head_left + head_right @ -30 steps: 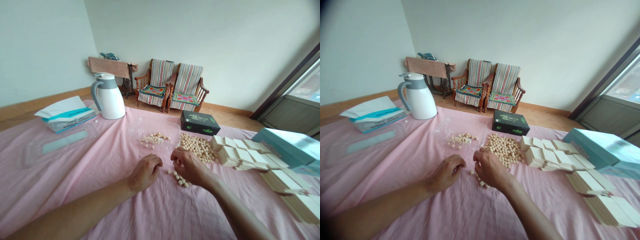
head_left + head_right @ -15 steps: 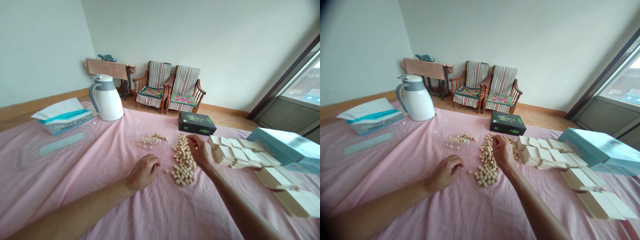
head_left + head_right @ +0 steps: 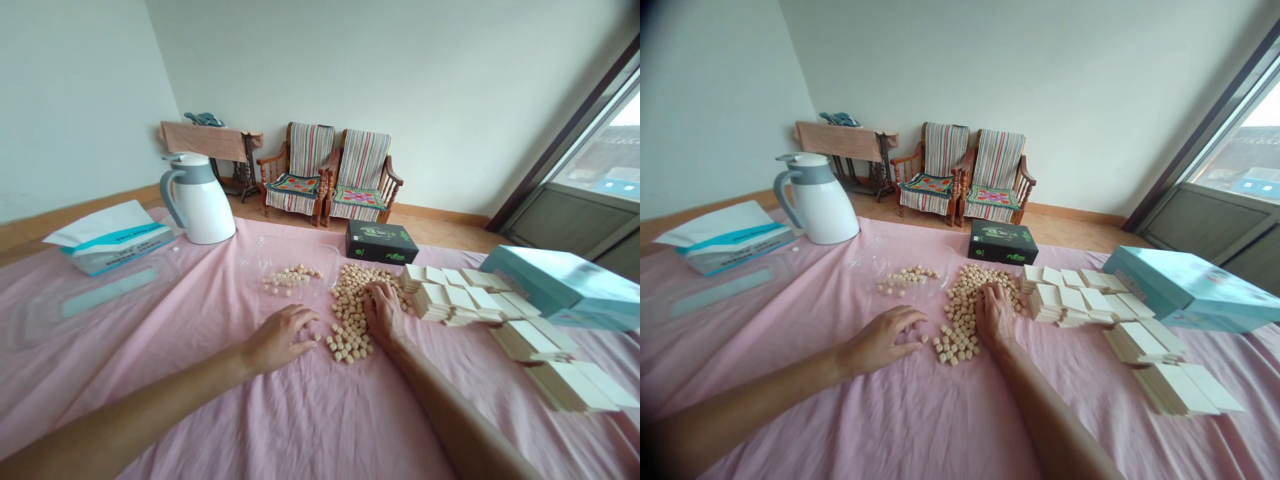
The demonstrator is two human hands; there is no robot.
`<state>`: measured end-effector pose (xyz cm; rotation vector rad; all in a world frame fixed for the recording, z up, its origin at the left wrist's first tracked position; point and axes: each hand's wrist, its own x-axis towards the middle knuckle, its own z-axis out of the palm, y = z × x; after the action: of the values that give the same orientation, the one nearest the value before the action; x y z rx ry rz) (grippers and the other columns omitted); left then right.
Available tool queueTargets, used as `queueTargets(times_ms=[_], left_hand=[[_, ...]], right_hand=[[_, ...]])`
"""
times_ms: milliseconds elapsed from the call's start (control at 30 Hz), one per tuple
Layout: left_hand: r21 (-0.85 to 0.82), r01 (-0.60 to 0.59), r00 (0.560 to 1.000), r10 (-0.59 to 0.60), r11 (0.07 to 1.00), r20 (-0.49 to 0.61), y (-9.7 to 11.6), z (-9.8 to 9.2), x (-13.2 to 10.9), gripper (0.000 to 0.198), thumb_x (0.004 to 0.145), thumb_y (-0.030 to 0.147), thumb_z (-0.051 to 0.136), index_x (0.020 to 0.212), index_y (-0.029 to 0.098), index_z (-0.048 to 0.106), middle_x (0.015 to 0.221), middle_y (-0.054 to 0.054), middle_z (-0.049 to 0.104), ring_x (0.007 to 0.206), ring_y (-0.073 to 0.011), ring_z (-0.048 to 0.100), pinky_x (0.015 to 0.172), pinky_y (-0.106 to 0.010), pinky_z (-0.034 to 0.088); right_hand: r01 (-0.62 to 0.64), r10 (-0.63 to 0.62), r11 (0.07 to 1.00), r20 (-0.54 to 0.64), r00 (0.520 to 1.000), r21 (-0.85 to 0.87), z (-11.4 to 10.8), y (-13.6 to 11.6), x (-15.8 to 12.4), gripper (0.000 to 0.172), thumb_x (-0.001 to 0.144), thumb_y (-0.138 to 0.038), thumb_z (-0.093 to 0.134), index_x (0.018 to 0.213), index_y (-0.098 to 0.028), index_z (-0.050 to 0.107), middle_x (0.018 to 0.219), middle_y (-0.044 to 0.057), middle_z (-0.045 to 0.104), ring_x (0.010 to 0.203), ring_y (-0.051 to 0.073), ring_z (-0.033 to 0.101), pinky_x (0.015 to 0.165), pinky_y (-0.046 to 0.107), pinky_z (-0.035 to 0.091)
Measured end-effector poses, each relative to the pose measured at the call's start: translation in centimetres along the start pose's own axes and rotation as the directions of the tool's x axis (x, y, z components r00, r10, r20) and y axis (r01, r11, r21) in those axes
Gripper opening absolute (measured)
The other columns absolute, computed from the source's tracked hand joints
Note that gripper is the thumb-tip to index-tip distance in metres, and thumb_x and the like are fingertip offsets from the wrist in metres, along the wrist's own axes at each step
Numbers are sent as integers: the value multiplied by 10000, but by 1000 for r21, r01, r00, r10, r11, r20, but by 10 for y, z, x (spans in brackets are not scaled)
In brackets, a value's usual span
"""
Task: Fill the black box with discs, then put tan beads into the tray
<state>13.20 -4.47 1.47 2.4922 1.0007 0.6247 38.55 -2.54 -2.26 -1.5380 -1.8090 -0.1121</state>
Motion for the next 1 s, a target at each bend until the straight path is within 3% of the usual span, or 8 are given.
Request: queueTargets(times_ms=[267,367,467,633,800,867,1000], left_hand=[[19,-32,999,31,999,33,3,13,11,133,794,64,565,804,178,633,829,-17,590,796,-141,572,712,-230,419],[32,-47,999,46,998,14,6,5,15,135,801,61,554,756,171,618,793,-7,580,742,-126,568,675,-223,415],[93,-107,988,116,990,-103,12,-16,26,126,833,79,530,784,167,605,821,-16,583,785,-132,565,716,-235,422],[242,-117,924,195,963,-329,8,-47,52,129,880,133,488,854,168,608,865,-31,576,820,-138,573,748,-251,450],[317,-79,865,223,945,-449,1,-49,53,137,904,193,487,974,158,599,946,-55,572,889,-154,579,806,-276,463],[304,-147,881,264,941,-392,6,-42,46,139,917,192,471,965,160,598,930,-52,586,889,-146,583,812,-263,457],[202,-275,955,292,940,-58,16,-21,34,132,906,171,486,906,179,618,881,-34,617,829,-136,596,764,-237,450]], right_hand=[[0,0,1000,9,1000,12,1,2,-1,223,873,-183,413,990,-159,601,1055,105,579,976,221,495,862,361,406],[-5,5,1000,18,1000,10,1,3,-1,229,872,-182,414,997,-153,603,1057,109,578,978,225,492,863,367,404],[-2,2,1000,23,1000,17,1,3,-1,242,871,-178,411,1009,-149,606,1065,115,576,982,228,492,863,373,406],[-10,10,1000,19,1000,15,0,2,0,247,859,-168,415,1008,-159,612,1063,110,578,972,224,496,858,371,408],[-17,17,1000,21,1000,2,-1,1,0,238,864,-175,413,997,-162,609,1057,102,579,976,223,488,864,365,401],[-15,15,1000,23,1000,3,-1,0,0,236,863,-172,415,998,-165,608,1061,100,578,979,224,486,869,366,398],[-6,6,1000,17,1000,18,-1,-1,-1,242,855,-161,417,1005,-170,607,1062,101,575,983,225,487,874,370,399]])
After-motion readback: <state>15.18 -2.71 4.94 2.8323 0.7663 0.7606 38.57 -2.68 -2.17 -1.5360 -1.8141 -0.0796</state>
